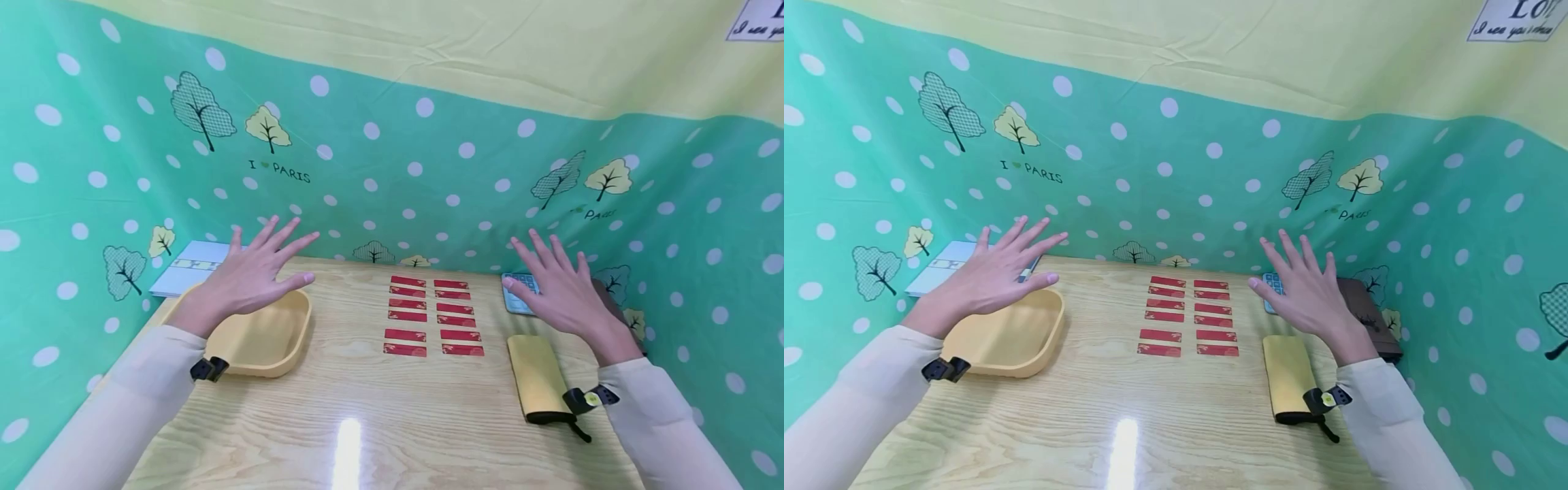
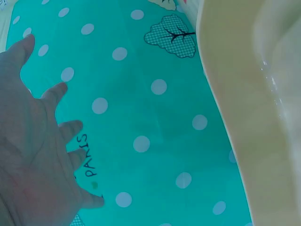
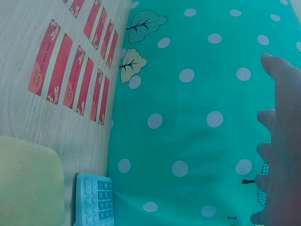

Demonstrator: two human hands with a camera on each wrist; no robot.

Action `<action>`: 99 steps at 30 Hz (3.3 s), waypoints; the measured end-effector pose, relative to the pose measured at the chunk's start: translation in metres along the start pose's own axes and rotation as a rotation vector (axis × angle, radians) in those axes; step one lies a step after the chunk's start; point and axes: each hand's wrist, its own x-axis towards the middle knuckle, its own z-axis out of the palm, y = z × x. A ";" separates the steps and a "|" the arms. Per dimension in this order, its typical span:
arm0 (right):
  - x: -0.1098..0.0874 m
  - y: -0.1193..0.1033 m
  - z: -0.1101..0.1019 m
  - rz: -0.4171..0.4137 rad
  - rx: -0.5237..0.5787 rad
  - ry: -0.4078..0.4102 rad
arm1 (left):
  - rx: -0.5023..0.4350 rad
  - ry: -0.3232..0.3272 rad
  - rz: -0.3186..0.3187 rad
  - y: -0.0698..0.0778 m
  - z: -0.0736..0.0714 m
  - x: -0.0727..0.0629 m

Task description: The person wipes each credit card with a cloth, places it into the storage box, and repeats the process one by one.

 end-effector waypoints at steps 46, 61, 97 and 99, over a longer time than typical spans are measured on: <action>-0.059 0.011 0.084 0.091 0.158 0.065 | -0.275 -0.019 0.187 0.086 0.083 0.001; -0.082 0.024 0.118 0.230 0.294 0.041 | -0.562 -0.060 0.067 0.116 0.132 0.009; -0.096 0.035 0.155 0.332 0.223 0.086 | -0.569 -0.047 -0.031 0.111 0.193 0.030; -0.095 0.036 0.156 0.330 0.229 0.097 | -0.555 -0.048 -0.034 0.110 0.194 0.031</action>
